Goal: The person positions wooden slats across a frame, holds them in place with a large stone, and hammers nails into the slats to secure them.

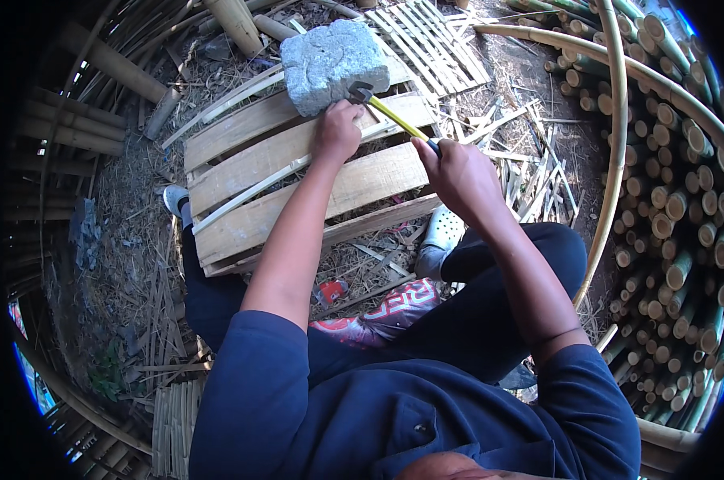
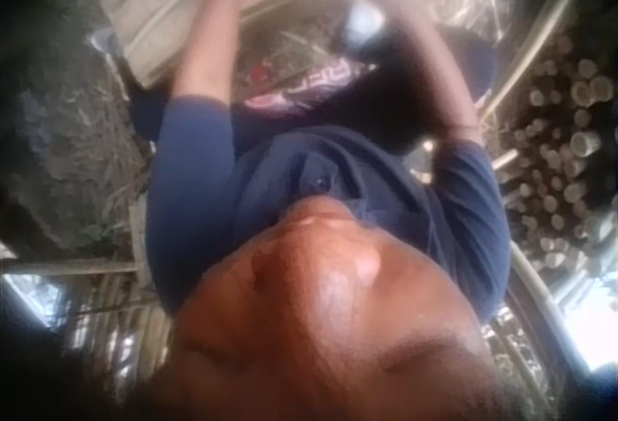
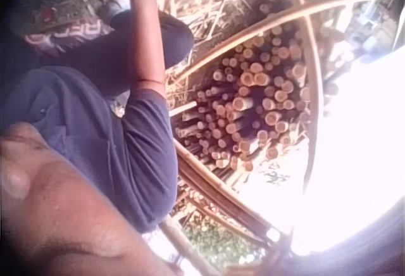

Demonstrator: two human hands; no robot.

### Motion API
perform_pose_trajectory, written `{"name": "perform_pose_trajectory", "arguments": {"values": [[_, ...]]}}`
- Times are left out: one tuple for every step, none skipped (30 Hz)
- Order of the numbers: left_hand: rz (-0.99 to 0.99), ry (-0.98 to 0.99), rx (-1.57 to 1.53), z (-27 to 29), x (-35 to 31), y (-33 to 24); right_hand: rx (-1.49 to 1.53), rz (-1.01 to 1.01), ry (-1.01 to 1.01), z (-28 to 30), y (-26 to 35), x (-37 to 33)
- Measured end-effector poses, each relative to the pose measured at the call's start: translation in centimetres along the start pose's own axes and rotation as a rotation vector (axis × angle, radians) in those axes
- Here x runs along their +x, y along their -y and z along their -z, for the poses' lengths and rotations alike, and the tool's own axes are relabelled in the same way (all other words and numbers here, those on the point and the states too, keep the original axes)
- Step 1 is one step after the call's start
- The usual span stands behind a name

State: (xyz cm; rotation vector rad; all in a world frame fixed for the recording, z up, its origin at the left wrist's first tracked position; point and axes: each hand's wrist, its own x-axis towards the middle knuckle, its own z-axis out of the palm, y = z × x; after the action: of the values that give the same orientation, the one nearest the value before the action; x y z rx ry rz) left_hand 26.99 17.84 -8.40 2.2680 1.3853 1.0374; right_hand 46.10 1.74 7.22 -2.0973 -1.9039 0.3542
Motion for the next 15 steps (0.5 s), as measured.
{"name": "perform_pose_trajectory", "arguments": {"values": [[-0.001,0.005,0.0,-0.1,0.0,0.0,-0.043,-0.007,-0.002,-0.7,-0.7,0.1],[-0.018,-0.001,-0.019,-0.2,0.1,-0.1,-0.086,-0.013,-0.004,-1.3,-1.4,0.2],[-0.039,-0.013,-0.037,-0.3,0.3,-0.1,-0.123,-0.064,0.058,-1.4,-1.7,0.4],[-0.043,-0.014,-0.037,-0.3,0.4,-0.1,-0.122,-0.065,0.054,-1.3,-1.8,0.3],[-0.029,-0.005,-0.009,-0.4,0.4,-0.1,-0.12,-0.014,-0.007,-1.2,-1.8,0.1],[-0.009,0.001,0.017,-0.4,0.2,-0.3,-0.121,0.04,-0.063,-0.9,-1.6,-0.1],[0.03,0.016,0.045,-0.4,0.1,-0.3,-0.108,0.04,-0.066,-0.4,-1.1,-0.2],[0.032,0.012,0.043,-0.4,0.3,-0.3,-0.111,0.043,-0.066,-0.2,-0.6,-0.1],[0.024,-0.03,0.022,-0.3,0.4,-0.3,-0.093,0.059,-0.083,-0.1,-0.2,-0.2],[0.016,-0.073,0.002,-0.3,0.3,-0.3,-0.074,0.076,-0.1,-0.1,0.0,-0.3],[0.02,-0.071,0.003,-0.3,-0.1,-0.3,-0.103,0.075,-0.08,-0.5,-0.2,-0.1],[0.079,-0.044,-0.108,0.2,-0.1,-1.1,-0.102,0.069,-0.082,-0.9,-0.6,0.0],[0.138,-0.015,-0.22,0.5,0.0,-1.7,-0.137,0.052,-0.066,-1.2,-1.0,0.1],[0.132,-0.01,-0.222,0.4,0.2,-1.5,-0.173,0.035,-0.049,-1.3,-1.4,0.0],[-0.033,0.012,-0.164,0.9,0.2,-1.0,-0.192,0.023,0.004,-1.1,-1.3,0.0]]}}
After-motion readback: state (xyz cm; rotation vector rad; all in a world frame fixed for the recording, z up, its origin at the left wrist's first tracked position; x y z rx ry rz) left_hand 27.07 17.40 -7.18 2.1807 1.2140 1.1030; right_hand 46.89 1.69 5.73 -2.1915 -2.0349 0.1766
